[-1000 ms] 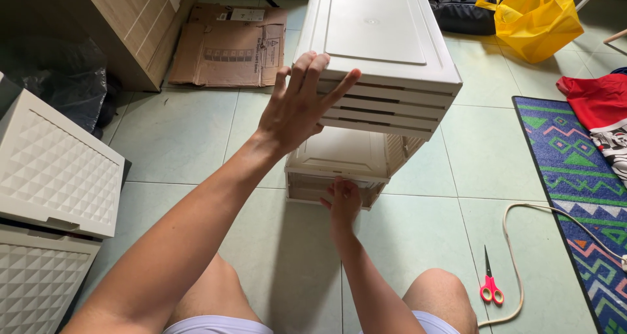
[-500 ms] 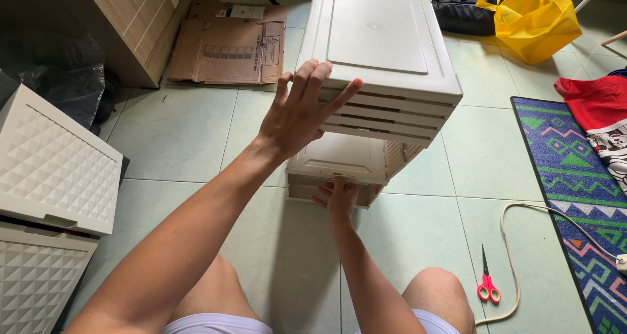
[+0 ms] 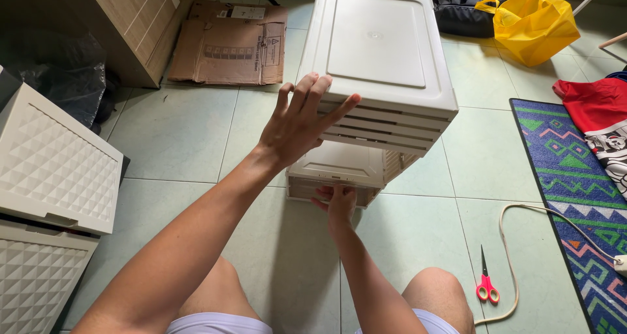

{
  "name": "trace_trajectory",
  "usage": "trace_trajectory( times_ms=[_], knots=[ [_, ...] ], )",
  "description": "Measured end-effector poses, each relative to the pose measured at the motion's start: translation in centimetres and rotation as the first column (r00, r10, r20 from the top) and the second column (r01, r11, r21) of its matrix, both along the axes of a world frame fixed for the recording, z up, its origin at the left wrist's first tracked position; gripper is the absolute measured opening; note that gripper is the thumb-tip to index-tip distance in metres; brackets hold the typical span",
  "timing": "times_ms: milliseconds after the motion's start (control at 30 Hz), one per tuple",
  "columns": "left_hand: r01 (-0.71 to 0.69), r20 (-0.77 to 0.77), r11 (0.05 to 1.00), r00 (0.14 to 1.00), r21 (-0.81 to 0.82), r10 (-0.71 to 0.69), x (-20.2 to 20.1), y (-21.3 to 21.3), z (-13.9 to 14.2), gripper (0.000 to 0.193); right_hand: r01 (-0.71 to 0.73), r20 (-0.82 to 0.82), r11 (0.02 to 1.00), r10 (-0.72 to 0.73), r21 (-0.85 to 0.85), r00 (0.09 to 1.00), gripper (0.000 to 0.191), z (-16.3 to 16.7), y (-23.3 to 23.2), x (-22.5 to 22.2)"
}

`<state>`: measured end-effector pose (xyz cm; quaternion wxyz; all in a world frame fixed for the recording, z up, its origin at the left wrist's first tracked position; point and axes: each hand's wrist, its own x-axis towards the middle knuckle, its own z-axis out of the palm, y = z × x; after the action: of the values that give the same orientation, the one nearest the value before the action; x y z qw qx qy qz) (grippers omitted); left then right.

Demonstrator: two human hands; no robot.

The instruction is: The person sits on the bedroom floor and opens a cardboard parcel, using scissors to cut the tape and pulling the flaps apart by hand. They lift out a plastic drawer organizer, set the empty box aside, and assemble the unit by stacking and clicking the drawer trays together, finishing with the top lid.

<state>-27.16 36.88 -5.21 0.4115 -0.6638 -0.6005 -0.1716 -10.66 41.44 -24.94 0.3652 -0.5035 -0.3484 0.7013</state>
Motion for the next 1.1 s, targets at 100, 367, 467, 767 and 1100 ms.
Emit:
trace_trajectory(
  times_ms=[100, 367, 467, 767, 1100],
  knots=[
    [-0.012, -0.016, 1.0, 1.0, -0.011, 0.011, 0.1, -0.1, -0.4, 0.126, 0.028, -0.043, 0.999, -0.03, -0.042, 0.999, 0.017, -1.1, 0.7, -0.2],
    [-0.043, -0.023, 0.999, 0.999, 0.008, 0.043, 0.8, 0.1, -1.1, 0.108, 0.045, -0.248, 0.997, -0.059, -0.063, 0.967, 0.022, -3.1, 1.4, 0.6],
    [-0.043, -0.019, 0.999, 0.999, 0.033, 0.044, 1.0, 0.3, -1.4, 0.106, 0.087, -0.192, 0.991, -0.106, -0.102, 0.976, 0.021, -2.7, 1.2, 0.5],
    [-0.067, -0.045, 0.992, 0.996, 0.103, 0.072, 1.8, 0.9, -2.5, 0.093, 0.232, 0.018, 0.943, -0.235, -0.238, 0.972, 0.02, 0.3, 2.0, -0.7],
    [-0.103, -0.053, 0.99, 0.993, 0.092, 0.108, 2.2, 1.4, -3.0, 0.088, 0.186, -0.008, 0.954, -0.193, -0.235, 0.981, 0.016, -0.1, 2.8, -0.2]
  ],
)
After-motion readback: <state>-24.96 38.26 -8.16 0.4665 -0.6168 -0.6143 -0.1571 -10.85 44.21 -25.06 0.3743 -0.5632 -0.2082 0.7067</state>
